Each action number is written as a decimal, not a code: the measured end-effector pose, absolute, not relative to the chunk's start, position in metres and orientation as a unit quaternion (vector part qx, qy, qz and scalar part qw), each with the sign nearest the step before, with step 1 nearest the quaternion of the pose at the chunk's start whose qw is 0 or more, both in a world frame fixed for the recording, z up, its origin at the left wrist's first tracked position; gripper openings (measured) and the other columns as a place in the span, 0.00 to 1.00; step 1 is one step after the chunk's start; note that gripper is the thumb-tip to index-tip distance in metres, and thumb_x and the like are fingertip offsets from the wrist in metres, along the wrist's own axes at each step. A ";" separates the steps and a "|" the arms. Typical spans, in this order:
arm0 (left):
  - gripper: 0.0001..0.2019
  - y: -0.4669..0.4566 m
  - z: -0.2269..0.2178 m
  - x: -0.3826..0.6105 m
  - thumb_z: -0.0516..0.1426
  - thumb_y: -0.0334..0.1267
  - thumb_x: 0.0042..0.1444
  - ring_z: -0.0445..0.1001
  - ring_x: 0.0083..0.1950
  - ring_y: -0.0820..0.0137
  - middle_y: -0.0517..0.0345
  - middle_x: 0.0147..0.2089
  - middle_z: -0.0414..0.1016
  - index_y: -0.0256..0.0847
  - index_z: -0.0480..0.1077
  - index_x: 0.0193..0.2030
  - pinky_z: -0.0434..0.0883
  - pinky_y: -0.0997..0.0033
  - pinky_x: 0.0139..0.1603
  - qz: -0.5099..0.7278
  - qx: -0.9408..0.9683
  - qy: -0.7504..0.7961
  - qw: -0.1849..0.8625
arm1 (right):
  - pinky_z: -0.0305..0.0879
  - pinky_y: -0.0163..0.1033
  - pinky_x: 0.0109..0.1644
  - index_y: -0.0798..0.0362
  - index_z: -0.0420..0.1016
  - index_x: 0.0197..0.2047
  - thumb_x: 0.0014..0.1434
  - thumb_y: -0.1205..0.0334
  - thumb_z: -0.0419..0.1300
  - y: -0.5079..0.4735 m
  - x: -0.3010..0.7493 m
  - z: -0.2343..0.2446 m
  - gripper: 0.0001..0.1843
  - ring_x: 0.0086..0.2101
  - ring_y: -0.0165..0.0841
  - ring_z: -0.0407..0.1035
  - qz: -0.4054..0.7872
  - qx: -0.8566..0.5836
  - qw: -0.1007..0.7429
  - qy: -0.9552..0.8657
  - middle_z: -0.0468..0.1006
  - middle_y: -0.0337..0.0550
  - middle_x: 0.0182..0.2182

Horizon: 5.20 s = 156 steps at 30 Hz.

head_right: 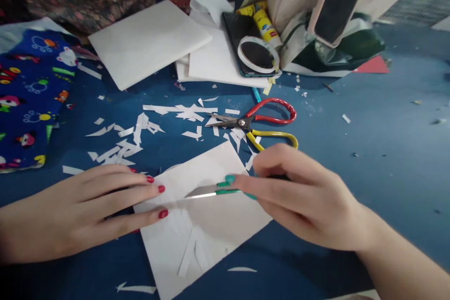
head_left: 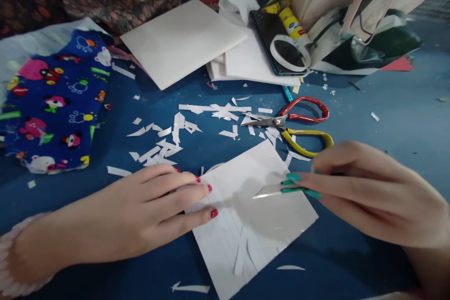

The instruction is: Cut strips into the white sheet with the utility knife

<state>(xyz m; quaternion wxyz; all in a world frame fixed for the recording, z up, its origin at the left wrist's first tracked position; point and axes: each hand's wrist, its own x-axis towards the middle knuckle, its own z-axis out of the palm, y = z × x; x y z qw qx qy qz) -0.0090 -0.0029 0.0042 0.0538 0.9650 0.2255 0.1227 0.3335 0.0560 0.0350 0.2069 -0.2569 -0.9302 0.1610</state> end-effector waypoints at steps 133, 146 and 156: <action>0.19 0.000 0.003 -0.013 0.47 0.24 0.70 0.70 0.59 0.59 0.49 0.57 0.75 0.38 0.70 0.61 0.69 0.60 0.59 0.119 0.954 0.275 0.029 | 0.63 0.33 0.26 0.48 0.66 0.40 0.71 0.55 0.55 0.096 0.346 0.017 0.08 0.22 0.27 0.69 0.216 -0.212 0.130 -0.944 0.77 0.35 0.26; 0.17 -0.001 0.003 -0.011 0.48 0.25 0.70 0.71 0.59 0.61 0.50 0.56 0.76 0.38 0.72 0.59 0.68 0.62 0.60 0.133 0.951 0.279 0.030 | 0.61 0.32 0.27 0.50 0.67 0.38 0.70 0.60 0.55 0.098 0.348 0.021 0.07 0.23 0.27 0.66 0.241 -0.196 0.106 -0.945 0.75 0.37 0.24; 0.18 0.001 0.006 -0.007 0.45 0.25 0.72 0.73 0.56 0.61 0.50 0.53 0.77 0.37 0.73 0.56 0.69 0.62 0.57 0.148 0.948 0.282 0.020 | 0.61 0.32 0.27 0.49 0.66 0.39 0.69 0.60 0.56 0.099 0.347 0.020 0.06 0.23 0.28 0.66 0.240 -0.190 0.120 -0.944 0.75 0.37 0.25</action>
